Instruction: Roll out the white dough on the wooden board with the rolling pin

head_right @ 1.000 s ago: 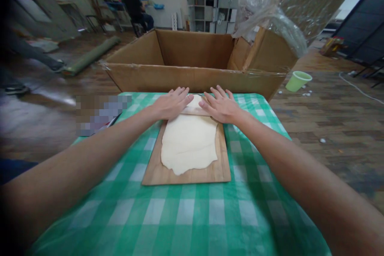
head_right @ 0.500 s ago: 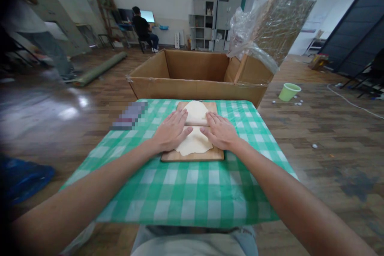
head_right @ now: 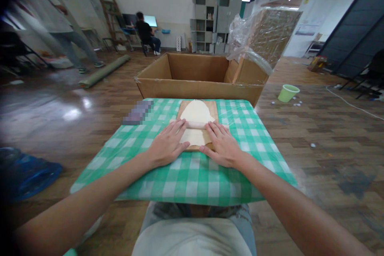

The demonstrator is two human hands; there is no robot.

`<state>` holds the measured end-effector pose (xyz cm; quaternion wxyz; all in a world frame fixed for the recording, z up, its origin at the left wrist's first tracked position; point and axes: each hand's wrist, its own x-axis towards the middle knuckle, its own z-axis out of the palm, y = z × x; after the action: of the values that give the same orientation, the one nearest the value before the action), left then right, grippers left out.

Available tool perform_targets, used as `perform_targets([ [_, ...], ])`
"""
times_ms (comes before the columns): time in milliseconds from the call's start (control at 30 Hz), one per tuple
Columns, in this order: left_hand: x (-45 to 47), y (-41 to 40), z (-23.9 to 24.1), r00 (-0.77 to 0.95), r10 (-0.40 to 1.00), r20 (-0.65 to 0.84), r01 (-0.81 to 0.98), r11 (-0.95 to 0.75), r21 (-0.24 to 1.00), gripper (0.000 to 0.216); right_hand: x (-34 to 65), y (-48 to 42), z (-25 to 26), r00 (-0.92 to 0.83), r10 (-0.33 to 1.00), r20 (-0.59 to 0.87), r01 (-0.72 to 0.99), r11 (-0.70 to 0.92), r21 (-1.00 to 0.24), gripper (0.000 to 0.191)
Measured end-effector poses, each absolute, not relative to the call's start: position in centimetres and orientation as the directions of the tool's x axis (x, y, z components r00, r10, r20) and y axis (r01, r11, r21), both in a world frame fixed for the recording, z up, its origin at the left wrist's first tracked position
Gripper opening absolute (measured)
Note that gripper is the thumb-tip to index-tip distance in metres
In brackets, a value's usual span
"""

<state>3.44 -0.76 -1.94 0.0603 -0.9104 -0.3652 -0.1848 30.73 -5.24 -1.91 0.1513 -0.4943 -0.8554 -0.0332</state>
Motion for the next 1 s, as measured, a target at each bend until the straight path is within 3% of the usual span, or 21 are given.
perform_targets([
  [200,4.9,4.5,0.2,0.679,0.643,0.356,0.646,-0.753,0.128,0.038,31.1,-0.5,-0.4,-0.38,0.892,0.243,0.857,0.439,-0.271,0.068],
  [333,6.4,8.0,-0.3,0.654,0.638,0.407,0.622,-0.759,0.191,0.029,30.3,4.7,-0.3,-0.314,0.913,0.259,0.918,0.362,-0.164,0.062],
  [533,6.6,9.1,-0.3,0.633,0.684,0.363,0.664,-0.721,0.2,0.028,29.8,7.1,-0.8,-0.522,0.835,0.176,0.853,0.514,0.089,0.053],
  [633,6.9,9.6,0.5,0.648,0.705,0.289,0.694,-0.702,0.157,0.022,29.8,6.0,-1.4,-0.534,0.826,0.181,0.845,0.526,0.094,0.055],
  [833,7.5,8.4,-0.7,0.633,0.74,0.23,0.745,-0.662,0.078,0.048,29.0,3.1,-1.8,-0.368,0.903,0.22,0.924,0.382,-0.023,0.065],
  [1000,6.8,4.7,-1.9,0.618,0.739,0.269,0.762,-0.647,0.027,0.071,28.2,0.2,-1.5,-0.366,0.897,0.248,0.918,0.392,-0.066,0.075],
])
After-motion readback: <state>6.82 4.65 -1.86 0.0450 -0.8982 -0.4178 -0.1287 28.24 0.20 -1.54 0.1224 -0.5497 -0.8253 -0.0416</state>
